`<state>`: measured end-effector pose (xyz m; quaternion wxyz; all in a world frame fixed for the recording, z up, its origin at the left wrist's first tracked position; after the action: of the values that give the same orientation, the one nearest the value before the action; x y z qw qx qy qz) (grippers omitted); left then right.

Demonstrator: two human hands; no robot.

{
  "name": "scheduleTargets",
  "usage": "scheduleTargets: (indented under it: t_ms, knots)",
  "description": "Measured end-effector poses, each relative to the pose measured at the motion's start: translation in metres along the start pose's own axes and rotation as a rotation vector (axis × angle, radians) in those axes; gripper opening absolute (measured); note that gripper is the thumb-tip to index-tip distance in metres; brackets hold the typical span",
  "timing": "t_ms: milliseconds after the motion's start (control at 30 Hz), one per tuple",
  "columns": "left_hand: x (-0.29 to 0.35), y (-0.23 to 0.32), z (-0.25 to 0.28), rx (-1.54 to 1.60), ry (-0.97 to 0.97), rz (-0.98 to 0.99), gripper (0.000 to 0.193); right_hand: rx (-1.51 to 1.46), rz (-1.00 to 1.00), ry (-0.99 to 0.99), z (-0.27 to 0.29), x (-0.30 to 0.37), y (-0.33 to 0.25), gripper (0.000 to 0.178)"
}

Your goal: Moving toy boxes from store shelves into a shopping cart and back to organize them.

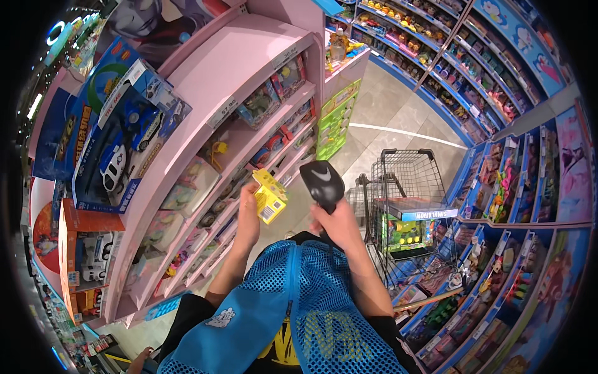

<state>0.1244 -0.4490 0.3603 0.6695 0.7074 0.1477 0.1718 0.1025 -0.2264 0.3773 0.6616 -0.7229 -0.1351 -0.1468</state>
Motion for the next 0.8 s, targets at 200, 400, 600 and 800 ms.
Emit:
scheduleTargets:
  t_ms: [200, 400, 600, 800]
  knots:
    - [-0.01, 0.01, 0.007, -0.344, 0.089, -0.142, 0.035, 0.554, 0.344, -0.212, 0.015, 0.058, -0.064, 0.045]
    - [-0.006, 0.012, -0.013, -0.39, 0.026, -0.145, 0.042, 0.637, 0.405, -0.305, 0.026, 0.064, -0.056, 0.05]
    - [0.001, 0.028, -0.052, -0.447, -0.068, -0.114, 0.05, 0.507, 0.36, -0.231, 0.056, 0.066, -0.051, 0.04]
    - [0.01, 0.012, -0.097, -0.285, -0.254, -0.07, 0.066, 0.358, 0.355, -0.099, 0.106, 0.065, -0.039, 0.053]
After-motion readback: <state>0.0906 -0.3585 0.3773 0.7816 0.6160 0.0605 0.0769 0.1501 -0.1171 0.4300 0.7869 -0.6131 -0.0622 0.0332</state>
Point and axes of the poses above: each hand's wrist, its own x-axis away from the middle knuckle, its own z-axis out of the back of the hand, y = z × x, the point moved 3 cm from there along -x, towards the middle knuckle, and after that the axes turned 15 degrees about y, right-handed, at the moved point
